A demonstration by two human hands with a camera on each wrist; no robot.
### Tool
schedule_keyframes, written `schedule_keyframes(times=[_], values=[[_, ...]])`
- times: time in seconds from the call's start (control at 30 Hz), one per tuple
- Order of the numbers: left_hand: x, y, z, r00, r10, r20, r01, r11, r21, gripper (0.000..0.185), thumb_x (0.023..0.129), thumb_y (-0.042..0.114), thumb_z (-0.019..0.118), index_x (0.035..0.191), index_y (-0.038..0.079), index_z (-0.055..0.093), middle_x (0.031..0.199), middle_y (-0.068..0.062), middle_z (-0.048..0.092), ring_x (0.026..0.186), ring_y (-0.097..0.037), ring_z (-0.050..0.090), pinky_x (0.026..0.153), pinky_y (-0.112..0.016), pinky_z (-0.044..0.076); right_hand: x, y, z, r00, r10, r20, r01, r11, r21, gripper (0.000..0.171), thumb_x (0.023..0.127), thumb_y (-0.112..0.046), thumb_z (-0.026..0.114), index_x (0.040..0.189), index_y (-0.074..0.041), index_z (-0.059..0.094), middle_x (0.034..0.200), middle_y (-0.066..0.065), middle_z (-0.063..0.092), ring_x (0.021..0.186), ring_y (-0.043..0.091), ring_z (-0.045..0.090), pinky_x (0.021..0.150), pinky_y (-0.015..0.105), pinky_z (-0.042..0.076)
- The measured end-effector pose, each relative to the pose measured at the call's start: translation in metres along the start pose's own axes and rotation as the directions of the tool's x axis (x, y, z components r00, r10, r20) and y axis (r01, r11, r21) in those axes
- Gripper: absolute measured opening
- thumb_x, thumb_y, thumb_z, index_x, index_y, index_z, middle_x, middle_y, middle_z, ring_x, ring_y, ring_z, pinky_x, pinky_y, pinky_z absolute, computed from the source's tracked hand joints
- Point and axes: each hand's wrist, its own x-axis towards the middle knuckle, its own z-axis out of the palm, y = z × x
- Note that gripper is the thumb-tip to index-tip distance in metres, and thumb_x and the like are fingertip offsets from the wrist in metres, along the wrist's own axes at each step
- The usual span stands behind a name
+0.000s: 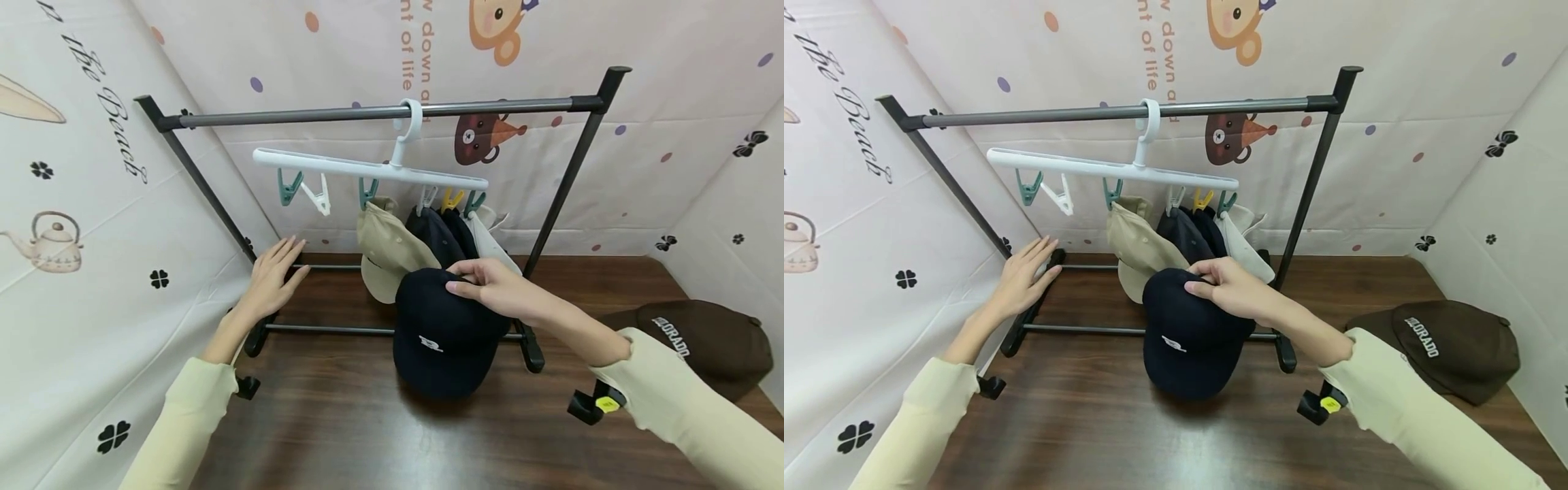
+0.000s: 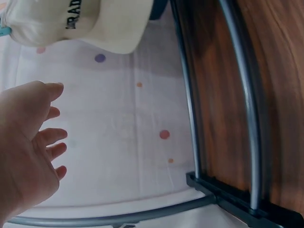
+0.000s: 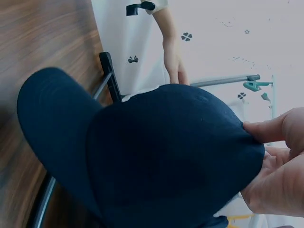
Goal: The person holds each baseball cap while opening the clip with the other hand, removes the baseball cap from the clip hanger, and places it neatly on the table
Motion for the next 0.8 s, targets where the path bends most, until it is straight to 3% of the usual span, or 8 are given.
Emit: schedule_keyframes(times=[0.27, 0.5, 0.8], values=[[-0.008, -0.017, 0.007, 0.998, -0.042, 0.041, 0.04, 0.998, 0.051, 0.07, 0.106, 0.04, 0.054, 0.162, 0.008, 0.028, 0.169, -0.022, 0.021, 0.158, -0.042, 0.014, 0.124, -0.066, 0.009, -0.018, 0.007, -0.006, 0.998, 0.011, 0.057, -0.012, 1.0, 0.028, 0.029, 0.109, -0.016, 0.048, 0.13, 0.003, 0.058, 0.107, 0.012, 0.072, 0.094, 0.012, 0.07, 0.086, 0.026, 0.056], [-0.012, -0.023, 0.011, 0.996, -0.059, 0.069, 0.055, 0.997, 0.056, 0.07, 0.105, 0.037, 0.056, 0.162, 0.007, 0.028, 0.169, -0.022, 0.022, 0.158, -0.042, 0.014, 0.125, -0.067, 0.01, -0.034, 0.01, -0.011, 0.999, 0.008, 0.046, -0.009, 1.0, 0.029, 0.039, 0.109, -0.02, 0.05, 0.143, -0.001, 0.056, 0.123, 0.016, 0.071, 0.105, 0.011, 0.07, 0.092, 0.026, 0.057], [-0.014, -0.028, 0.017, 0.995, -0.049, 0.083, 0.042, 0.996, 0.083, 0.078, 0.102, 0.044, 0.06, 0.163, 0.007, 0.027, 0.169, -0.025, 0.019, 0.157, -0.045, 0.011, 0.125, -0.066, 0.005, -0.051, 0.021, -0.026, 0.995, 0.079, 0.056, -0.087, 0.985, 0.152, 0.05, 0.109, -0.025, 0.051, 0.151, 0.002, 0.044, 0.125, 0.013, 0.071, 0.111, 0.011, 0.071, 0.095, 0.026, 0.057]])
